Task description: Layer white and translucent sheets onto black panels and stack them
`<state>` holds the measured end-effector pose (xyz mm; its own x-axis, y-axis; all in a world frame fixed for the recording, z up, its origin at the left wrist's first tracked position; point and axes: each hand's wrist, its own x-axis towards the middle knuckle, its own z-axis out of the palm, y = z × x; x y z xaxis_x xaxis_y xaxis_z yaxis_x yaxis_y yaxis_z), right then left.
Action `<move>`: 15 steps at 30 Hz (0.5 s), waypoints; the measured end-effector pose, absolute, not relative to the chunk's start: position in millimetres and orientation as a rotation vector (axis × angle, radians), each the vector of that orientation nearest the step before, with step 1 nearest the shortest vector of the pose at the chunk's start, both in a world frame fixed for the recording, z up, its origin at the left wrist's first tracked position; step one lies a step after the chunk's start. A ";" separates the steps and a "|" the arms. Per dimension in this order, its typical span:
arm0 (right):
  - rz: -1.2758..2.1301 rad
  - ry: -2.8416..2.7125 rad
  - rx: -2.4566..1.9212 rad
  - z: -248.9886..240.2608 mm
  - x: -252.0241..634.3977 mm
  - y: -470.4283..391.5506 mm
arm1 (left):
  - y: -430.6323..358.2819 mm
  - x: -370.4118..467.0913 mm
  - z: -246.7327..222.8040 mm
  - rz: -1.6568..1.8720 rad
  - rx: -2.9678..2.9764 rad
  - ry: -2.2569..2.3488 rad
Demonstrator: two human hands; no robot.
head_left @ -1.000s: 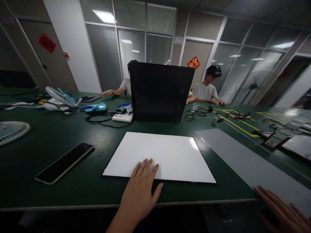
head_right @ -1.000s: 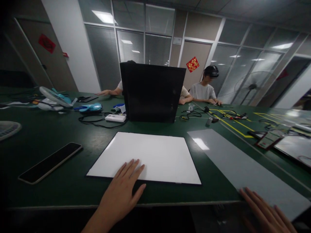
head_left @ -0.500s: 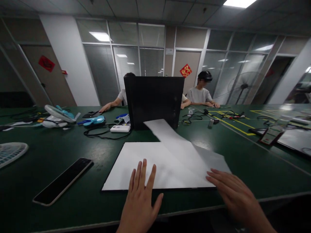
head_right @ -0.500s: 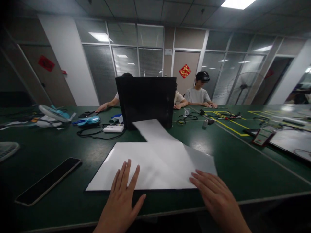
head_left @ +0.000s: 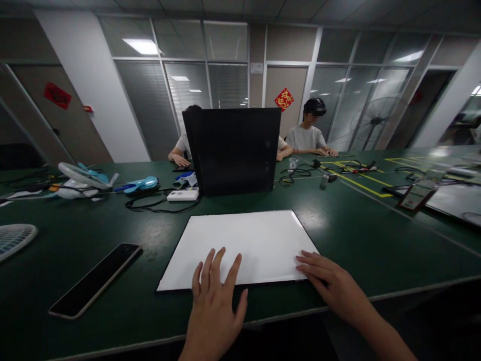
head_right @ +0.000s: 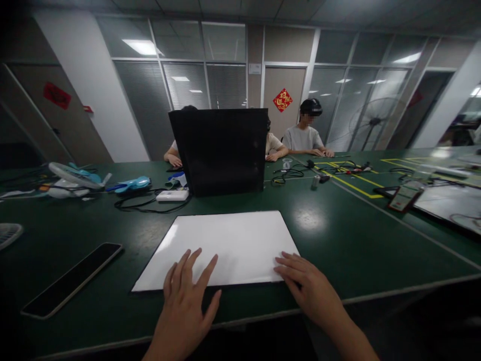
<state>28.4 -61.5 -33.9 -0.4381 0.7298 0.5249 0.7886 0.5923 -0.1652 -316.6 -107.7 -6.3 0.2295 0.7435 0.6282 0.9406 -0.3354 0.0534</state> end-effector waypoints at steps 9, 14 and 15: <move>-0.172 -2.284 -1.177 -27.1 23.6 -70.3 | -101.8 -321.1 -8.8 -0.647 -2.390 -1.709; -0.190 -2.287 -1.169 -25.2 22.6 -73.2 | -104.1 -319.8 -7.0 -0.662 -2.402 -1.749; -0.196 -2.284 -1.166 -25.2 22.6 -73.4 | -104.1 -319.6 -7.0 -0.667 -2.404 -1.752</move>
